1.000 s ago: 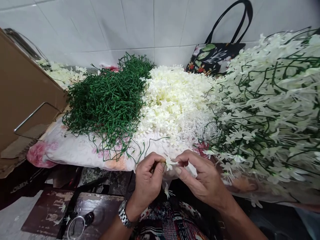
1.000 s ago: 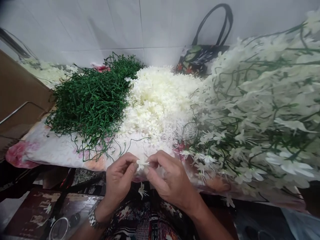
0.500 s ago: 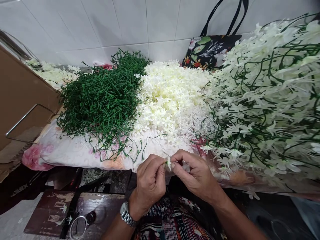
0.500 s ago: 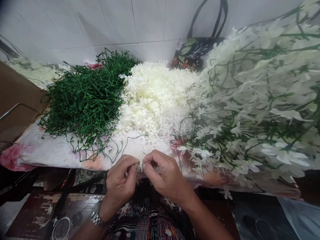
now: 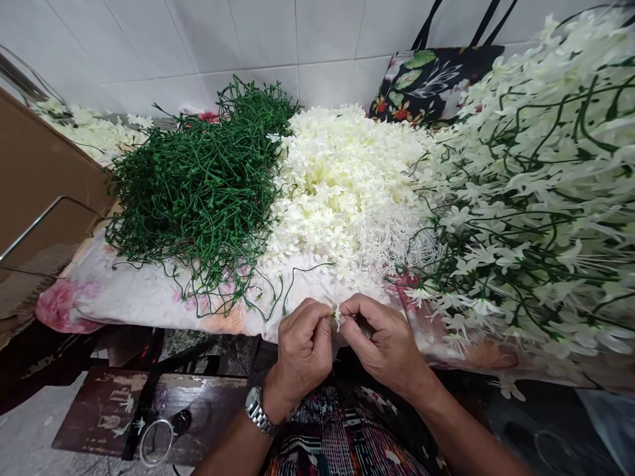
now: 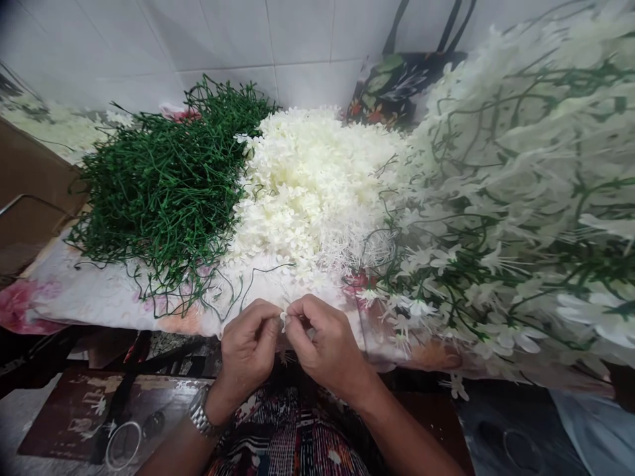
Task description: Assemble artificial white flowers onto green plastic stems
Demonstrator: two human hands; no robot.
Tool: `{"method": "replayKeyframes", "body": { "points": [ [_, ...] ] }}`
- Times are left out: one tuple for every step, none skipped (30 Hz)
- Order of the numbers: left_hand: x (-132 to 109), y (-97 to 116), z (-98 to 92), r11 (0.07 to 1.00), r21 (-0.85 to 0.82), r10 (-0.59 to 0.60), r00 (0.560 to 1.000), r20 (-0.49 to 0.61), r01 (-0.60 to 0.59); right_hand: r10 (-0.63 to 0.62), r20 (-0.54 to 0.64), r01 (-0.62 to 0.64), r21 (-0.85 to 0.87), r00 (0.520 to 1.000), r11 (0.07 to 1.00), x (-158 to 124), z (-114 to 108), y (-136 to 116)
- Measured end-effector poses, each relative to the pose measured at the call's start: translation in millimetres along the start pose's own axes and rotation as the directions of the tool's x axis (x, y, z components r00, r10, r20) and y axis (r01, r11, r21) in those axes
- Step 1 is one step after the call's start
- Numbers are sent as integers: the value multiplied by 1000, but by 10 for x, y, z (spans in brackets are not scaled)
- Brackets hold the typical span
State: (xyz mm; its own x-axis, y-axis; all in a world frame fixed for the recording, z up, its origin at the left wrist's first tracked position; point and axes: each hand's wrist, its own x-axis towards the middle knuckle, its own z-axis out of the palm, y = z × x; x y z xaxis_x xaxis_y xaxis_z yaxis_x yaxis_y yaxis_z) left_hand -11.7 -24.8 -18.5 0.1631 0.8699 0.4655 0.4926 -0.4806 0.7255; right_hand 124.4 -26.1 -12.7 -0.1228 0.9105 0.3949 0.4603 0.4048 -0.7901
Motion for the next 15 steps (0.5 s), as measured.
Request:
{"method": "replayKeyframes", "body": {
  "points": [
    [2, -3, 2, 1000, 0, -2, 1000, 2, 2, -9, 3, 9, -11, 1000, 1000, 1, 4, 1],
    [5, -6, 4, 1000, 2, -6, 1000, 4, 6, -16, 9, 16, -22, 1000, 1000, 2, 10, 4],
    [9, -8, 7, 1000, 7, -10, 1000, 7, 10, -21, 16, 21, -31, 1000, 999, 3, 15, 9],
    [14, -8, 10, 1000, 9, -12, 1000, 7, 12, -25, 20, 25, -38, 999, 999, 4, 21, 14],
    [20, -8, 11, 1000, 6, -12, 1000, 3, 12, -28, 21, 29, -43, 999, 999, 4, 26, 19],
    [27, -6, 11, 1000, -2, -18, 1000, -1, 18, -31, 21, 32, -47, 999, 998, 5, 30, 22],
    [36, -3, 8, 999, -20, -32, 999, -4, 32, -36, 21, 37, -48, 999, 998, 7, 30, 21],
    [44, 2, 1, 997, -49, -54, 999, -2, 54, -41, 21, 42, -49, 999, 998, 8, 25, 17],
    [52, 8, -10, 992, -90, -93, 996, 8, 93, -48, 24, 49, -48, 999, 998, 9, 14, 9],
    [58, 14, -23, 977, -143, -153, 988, 29, 155, -54, 27, 55, -44, 998, 997, 10, -4, -5],
    [62, 22, -39, 949, -207, -230, 972, 57, 237, -60, 28, 61, -39, 998, 997, 10, -28, -24],
    [63, 29, -57, 901, -282, -317, 944, 91, 330, -67, 26, 68, -35, 997, 997, 11, -57, -47],
    [62, 37, -75, 832, -364, -399, 907, 133, 419, -77, 19, 77, -35, 997, 996, 11, -90, -72],
    [60, 45, -94, 746, -447, -468, 866, 177, 494, -92, 7, 92, -40, 996, 995, 11, -124, -99],
    [57, 54, -111, 654, -523, -517, 828, 218, 547, -114, -10, 113, -48, 993, 992, 13, -156, -127]
  ]
}}
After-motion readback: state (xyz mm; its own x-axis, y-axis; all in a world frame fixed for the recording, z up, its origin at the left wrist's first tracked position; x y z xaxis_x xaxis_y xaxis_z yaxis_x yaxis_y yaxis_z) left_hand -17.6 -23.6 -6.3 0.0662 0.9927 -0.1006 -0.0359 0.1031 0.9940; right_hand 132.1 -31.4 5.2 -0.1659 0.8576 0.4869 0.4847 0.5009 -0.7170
